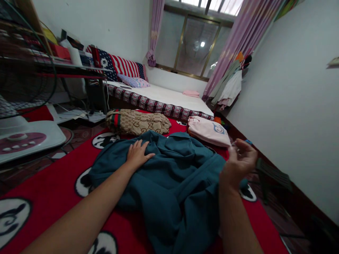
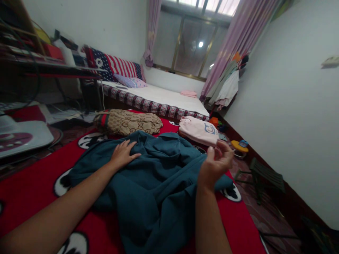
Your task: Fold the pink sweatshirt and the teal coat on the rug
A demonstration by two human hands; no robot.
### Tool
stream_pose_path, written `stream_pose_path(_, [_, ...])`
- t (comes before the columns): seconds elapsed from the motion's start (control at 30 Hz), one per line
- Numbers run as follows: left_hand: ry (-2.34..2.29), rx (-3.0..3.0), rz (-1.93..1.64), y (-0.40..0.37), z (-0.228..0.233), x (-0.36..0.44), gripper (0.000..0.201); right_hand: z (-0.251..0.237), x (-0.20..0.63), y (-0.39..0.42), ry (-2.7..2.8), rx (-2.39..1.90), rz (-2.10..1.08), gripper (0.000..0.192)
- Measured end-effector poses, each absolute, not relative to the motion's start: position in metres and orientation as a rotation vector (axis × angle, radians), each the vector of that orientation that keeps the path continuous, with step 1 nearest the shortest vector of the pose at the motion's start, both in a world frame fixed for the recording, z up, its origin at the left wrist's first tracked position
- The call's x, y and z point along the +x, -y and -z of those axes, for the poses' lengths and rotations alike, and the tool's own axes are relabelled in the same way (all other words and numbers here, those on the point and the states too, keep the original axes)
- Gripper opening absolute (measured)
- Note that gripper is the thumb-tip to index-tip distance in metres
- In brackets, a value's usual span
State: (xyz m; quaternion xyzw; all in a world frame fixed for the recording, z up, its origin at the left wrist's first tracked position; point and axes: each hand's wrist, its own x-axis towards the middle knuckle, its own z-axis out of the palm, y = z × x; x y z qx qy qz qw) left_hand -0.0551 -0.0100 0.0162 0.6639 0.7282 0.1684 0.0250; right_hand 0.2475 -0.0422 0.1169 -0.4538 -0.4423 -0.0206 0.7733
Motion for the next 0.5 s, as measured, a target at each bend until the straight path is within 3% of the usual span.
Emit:
stream_pose_path(0.1, [-2.254, 2.038, -0.545, 0.009, -0.014, -0.055, 0.072, -0.084, 0.256, -0.006, 1.127, -1.271, -0.054, 0.041])
stream_pose_path(0.23, [-2.256, 2.013, -0.578, 0.007, -0.012, -0.055, 0.072, -0.066, 0.256, -0.048, 1.634, -1.838, -0.129, 0.076])
stream_pose_path(0.3, [-2.257, 2.001, -0.58, 0.006, -0.011, -0.055, 0.071, -0.065, 0.247, -0.05, 2.003, -2.048, -0.066, 0.067])
stream_pose_path(0.4, [-2.252, 1.996, -0.585, 0.006, -0.011, -0.054, 0.071, -0.066, 0.227, -0.035, 2.38, -2.035, 0.129, 0.03])
stream_pose_path(0.5, [-2.246, 1.993, -0.613, 0.006, -0.011, -0.054, 0.071, -0.08, 0.227, -0.017, 2.506, -1.857, 0.196, 0.026])
